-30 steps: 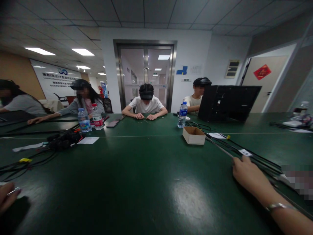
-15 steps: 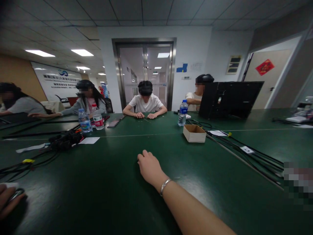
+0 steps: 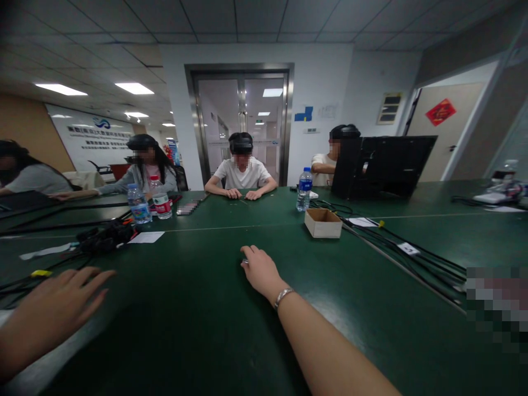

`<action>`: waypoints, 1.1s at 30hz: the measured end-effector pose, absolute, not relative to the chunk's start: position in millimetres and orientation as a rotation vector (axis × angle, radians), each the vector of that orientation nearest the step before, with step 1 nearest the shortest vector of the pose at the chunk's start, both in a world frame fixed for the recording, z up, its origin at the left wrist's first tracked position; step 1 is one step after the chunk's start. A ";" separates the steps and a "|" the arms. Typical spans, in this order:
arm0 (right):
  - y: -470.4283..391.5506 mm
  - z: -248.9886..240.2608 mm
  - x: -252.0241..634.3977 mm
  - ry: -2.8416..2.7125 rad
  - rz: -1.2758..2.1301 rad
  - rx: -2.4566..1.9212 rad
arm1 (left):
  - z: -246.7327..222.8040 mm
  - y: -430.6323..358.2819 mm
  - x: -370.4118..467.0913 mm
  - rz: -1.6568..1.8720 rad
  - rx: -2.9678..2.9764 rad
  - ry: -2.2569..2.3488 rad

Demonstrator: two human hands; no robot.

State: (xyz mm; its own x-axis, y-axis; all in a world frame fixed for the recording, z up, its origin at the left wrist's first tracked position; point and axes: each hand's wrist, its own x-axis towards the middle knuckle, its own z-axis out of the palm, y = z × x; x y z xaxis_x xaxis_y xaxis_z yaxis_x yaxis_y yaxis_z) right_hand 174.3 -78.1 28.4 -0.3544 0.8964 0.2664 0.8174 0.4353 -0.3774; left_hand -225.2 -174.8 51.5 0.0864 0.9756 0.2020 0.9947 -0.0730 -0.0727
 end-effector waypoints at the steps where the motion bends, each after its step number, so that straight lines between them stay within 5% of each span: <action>1: -77.7 27.0 173.2 -2.270 0.247 -1.410 | 54.9 -164.5 -198.1 -0.200 -2.129 -1.907; 11: -75.4 19.4 170.4 -2.316 0.118 -1.346 | 29.6 -76.2 11.6 -0.933 -2.913 -1.595; 33: -51.2 11.4 187.9 -1.921 0.514 -1.222 | 12.8 -52.3 0.3 -1.780 -2.814 -1.894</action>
State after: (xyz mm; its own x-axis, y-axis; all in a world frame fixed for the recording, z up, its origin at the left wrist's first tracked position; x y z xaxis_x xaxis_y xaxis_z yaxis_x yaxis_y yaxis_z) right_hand 187.9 -51.2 11.4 -0.2273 0.8879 0.4000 0.5697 0.4544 -0.6848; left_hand 0.3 -52.3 12.8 0.1845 0.9390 0.2903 0.3477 -0.3386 0.8743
